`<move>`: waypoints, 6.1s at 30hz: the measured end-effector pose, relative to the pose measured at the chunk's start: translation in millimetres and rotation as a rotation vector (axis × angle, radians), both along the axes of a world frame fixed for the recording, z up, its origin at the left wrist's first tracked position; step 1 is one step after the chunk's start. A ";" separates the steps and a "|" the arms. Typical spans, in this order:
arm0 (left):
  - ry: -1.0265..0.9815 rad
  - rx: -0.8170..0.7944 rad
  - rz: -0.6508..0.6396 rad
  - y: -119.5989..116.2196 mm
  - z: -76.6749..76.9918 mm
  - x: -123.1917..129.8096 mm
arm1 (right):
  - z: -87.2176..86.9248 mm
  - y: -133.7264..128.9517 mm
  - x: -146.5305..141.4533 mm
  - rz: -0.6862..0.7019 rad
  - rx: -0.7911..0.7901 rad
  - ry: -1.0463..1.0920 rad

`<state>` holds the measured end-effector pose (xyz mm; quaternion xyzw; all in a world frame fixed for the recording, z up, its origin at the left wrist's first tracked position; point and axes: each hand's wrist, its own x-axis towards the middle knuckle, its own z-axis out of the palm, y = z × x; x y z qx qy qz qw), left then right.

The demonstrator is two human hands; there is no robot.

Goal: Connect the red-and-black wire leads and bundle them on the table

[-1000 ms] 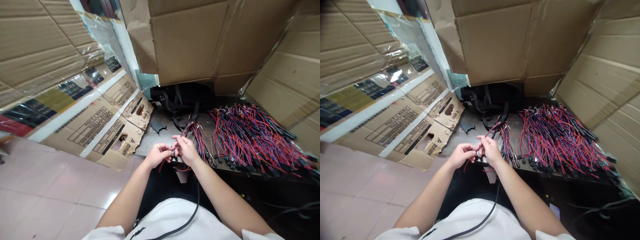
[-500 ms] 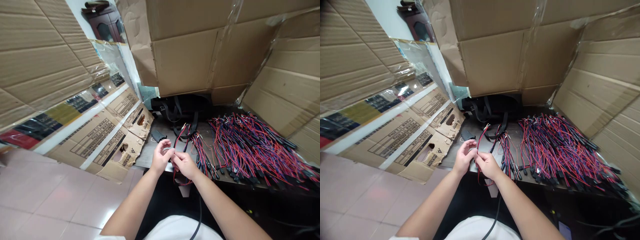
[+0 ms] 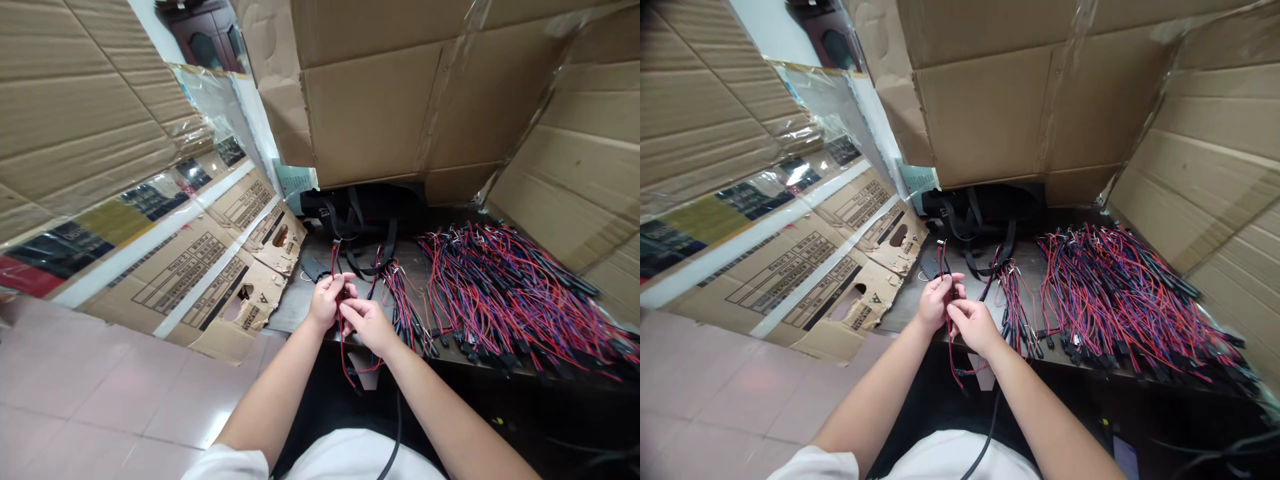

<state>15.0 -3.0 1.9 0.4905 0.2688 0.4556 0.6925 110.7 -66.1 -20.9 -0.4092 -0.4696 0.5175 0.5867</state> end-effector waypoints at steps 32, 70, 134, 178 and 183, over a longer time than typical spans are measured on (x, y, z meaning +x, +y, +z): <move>-0.248 -0.271 0.008 11.5 8.4 -7.0 | -2.1 -1.2 1.8 0.172 -0.075 0.132; -0.125 -0.173 -0.131 5.4 5.5 -12.0 | -0.6 -0.5 2.1 0.185 -0.094 0.196; 0.642 0.224 0.385 78.9 28.2 -11.5 | 16.4 -25.0 10.8 -0.117 0.225 0.228; 0.185 -0.249 -0.039 -46.3 42.2 -27.4 | 24.2 -4.1 63.7 -0.221 -0.003 -1.242; 0.197 -0.266 -0.022 -48.6 31.7 -27.0 | 36.1 -8.4 65.2 -0.294 -0.005 -1.293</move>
